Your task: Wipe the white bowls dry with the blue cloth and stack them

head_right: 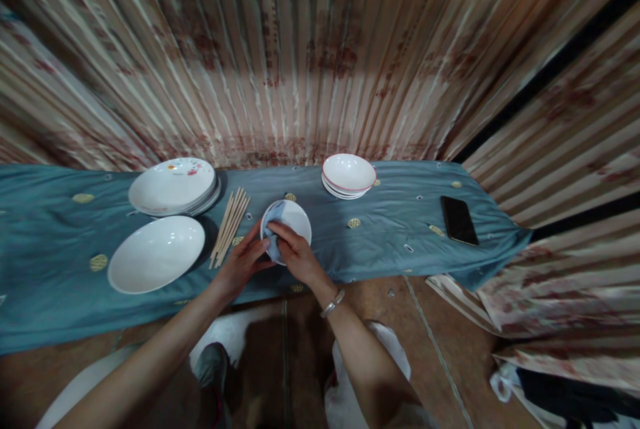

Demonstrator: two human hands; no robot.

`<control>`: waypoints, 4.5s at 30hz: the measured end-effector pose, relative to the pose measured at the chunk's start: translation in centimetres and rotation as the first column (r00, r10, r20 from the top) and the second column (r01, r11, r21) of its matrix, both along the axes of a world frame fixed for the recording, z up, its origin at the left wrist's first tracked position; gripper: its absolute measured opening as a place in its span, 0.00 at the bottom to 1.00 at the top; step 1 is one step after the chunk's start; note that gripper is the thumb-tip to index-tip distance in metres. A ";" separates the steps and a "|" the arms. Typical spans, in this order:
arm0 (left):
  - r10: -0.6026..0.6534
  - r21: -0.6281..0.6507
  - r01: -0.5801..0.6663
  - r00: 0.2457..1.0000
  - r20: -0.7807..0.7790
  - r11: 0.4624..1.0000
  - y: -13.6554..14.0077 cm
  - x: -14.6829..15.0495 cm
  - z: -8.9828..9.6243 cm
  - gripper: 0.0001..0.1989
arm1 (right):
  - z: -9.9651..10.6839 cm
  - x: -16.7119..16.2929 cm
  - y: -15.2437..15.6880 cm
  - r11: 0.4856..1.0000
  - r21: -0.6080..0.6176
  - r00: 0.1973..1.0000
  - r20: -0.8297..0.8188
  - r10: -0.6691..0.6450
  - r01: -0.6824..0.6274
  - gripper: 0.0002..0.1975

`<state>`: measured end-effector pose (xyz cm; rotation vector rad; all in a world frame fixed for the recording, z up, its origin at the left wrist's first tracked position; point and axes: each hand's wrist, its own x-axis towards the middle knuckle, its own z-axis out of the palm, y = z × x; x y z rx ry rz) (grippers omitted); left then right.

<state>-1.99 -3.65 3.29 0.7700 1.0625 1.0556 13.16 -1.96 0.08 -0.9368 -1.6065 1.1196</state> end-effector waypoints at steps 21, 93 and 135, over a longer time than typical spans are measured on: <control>-0.045 -0.008 0.045 0.999 -0.021 0.999 -0.1 0.0 0.2 0.44 | -0.5 0.4 1.2 0.997 0.013 0.988 0.132 -0.075 0.074 0.26; -0.005 -0.022 0.006 0.998 0.068 1.000 0.1 -0.2 -0.2 0.34 | -1.1 1.0 0.8 0.998 0.068 0.964 0.264 -0.004 -0.014 0.19; -0.064 -0.073 0.072 0.992 0.108 0.995 0.6 -1.2 -0.3 0.31 | 1.7 0.7 -0.1 0.930 -0.331 0.982 -0.153 0.115 -0.160 0.17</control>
